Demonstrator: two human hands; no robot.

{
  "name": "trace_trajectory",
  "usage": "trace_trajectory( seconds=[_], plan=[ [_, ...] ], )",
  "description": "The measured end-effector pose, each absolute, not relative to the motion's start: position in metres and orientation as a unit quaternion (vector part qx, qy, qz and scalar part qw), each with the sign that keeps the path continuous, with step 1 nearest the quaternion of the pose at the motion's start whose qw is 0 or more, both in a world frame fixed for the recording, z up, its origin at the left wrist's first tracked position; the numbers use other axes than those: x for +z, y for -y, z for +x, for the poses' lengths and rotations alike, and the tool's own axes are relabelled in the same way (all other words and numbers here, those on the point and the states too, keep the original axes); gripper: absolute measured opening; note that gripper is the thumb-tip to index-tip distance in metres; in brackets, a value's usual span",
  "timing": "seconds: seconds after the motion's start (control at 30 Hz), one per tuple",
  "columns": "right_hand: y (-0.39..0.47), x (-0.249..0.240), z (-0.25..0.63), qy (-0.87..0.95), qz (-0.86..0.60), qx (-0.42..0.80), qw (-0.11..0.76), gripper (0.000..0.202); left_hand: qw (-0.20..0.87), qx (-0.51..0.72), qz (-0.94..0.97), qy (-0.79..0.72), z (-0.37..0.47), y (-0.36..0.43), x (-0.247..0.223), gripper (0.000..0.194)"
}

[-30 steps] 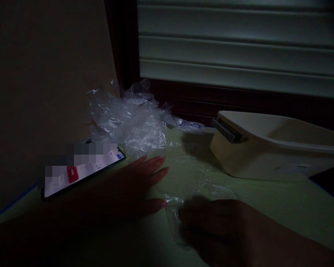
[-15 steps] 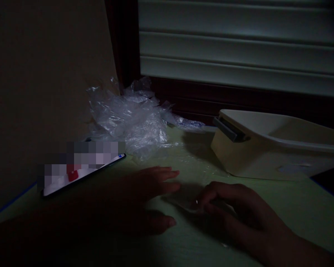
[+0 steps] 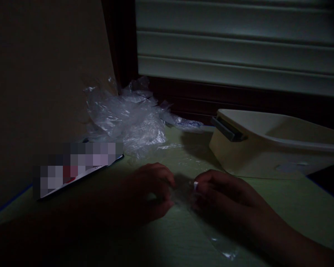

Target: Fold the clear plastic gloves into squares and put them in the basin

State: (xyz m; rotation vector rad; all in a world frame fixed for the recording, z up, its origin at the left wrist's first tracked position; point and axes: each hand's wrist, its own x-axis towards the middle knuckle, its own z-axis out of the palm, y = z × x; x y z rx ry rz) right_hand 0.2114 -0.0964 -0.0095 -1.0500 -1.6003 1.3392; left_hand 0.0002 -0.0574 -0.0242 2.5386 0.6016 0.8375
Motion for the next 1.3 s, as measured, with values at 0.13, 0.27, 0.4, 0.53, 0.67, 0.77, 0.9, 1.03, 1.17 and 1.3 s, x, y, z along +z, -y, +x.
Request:
trace_trajectory(
  seconds=[0.13, 0.27, 0.4, 0.53, 0.67, 0.77, 0.9, 1.03, 1.17, 1.3],
  plan=[
    [0.095, -0.01, 0.213, 0.67, -0.453, 0.398, 0.432, 0.015, 0.16, 0.285, 0.916, -0.234, -0.001, 0.057, -0.027, 0.01],
    [0.095, -0.011, 0.219, 0.759, -0.45, 0.173, 0.437, 0.012, 0.133, 0.276, 0.919, -0.248, -0.001, 0.059, -0.025, 0.011],
    [0.098, -0.006, 0.221, 0.877, -0.335, 0.062, 0.34, 0.022, 0.078, 0.276, 0.91, -0.301, -0.001, 0.063, -0.015, 0.013],
    [0.099, -0.003, 0.218, 0.92, -0.289, 0.028, 0.262, 0.023, -0.107, 0.241, 0.918, -0.296, 0.0, 0.071, -0.005, 0.01],
    [0.099, -0.005, 0.216, 0.934, -0.268, 0.029, 0.236, 0.033, -0.122, 0.181, 0.953, -0.208, 0.005, 0.085, -0.003, 0.029],
    [0.099, -0.005, 0.215, 0.94, -0.261, 0.029, 0.217, 0.037, -0.117, 0.18, 0.952, -0.218, 0.007, 0.092, -0.005, 0.047],
    [0.099, 0.002, 0.212, 0.949, -0.284, 0.053, 0.129, 0.041, -0.159, 0.228, 0.931, -0.235, 0.005, 0.098, -0.008, 0.054],
    [0.098, 0.009, 0.211, 0.949, -0.292, 0.115, 0.015, 0.057, -0.172, 0.224, 0.932, -0.225, 0.005, 0.101, -0.013, 0.056],
    [0.098, 0.013, 0.212, 0.938, -0.306, 0.165, 0.002, 0.063, -0.08, 0.131, 0.937, -0.314, 0.013, 0.102, -0.007, 0.026],
    [0.1, 0.015, 0.213, 0.932, -0.315, 0.176, -0.016, 0.065, -0.011, 0.093, 0.919, -0.382, 0.02, 0.099, -0.003, 0.013]
  ],
)
